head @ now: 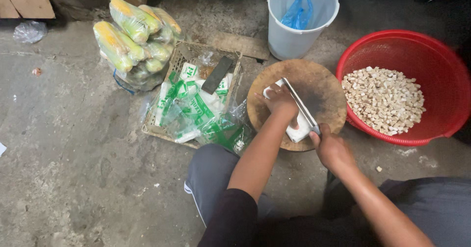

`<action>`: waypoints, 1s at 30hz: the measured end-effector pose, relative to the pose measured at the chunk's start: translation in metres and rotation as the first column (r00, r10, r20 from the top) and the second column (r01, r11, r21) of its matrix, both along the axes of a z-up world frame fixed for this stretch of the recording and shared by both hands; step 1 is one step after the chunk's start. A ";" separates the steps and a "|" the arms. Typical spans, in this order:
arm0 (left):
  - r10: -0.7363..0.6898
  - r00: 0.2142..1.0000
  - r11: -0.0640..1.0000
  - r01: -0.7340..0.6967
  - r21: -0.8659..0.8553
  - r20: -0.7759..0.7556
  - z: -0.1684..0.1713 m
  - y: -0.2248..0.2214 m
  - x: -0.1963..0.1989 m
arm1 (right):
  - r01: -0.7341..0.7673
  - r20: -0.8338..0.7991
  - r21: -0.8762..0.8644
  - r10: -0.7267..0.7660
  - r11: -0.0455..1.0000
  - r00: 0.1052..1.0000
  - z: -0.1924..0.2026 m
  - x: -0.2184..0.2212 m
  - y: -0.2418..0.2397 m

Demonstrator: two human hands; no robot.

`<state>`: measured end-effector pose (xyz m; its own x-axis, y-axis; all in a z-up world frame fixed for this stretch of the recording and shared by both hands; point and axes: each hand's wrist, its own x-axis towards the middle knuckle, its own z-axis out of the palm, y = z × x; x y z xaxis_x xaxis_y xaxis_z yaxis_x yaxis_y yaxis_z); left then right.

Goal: The person unwraps a block of tofu and cuts it into small cubes on a wooden cutting board. The person uses a knife to slice the tofu into strips and then into cubes, transferring the pieces into a red basket.

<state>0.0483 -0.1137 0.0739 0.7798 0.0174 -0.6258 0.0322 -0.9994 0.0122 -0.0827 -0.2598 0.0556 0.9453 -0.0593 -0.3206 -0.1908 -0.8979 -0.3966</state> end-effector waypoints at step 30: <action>0.089 0.991 0.989 -0.100 -0.109 -0.103 -0.013 0.002 0.002 | -0.009 -0.461 -0.223 -0.098 0.975 0.882 -0.005 -0.168 -0.141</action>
<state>0.0499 -0.1120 0.0612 0.7131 0.0130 -0.7010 0.1333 -0.9841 0.1173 -0.2509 -0.4010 0.0504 0.6836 -0.2143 -0.6977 -0.3473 -0.9363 -0.0527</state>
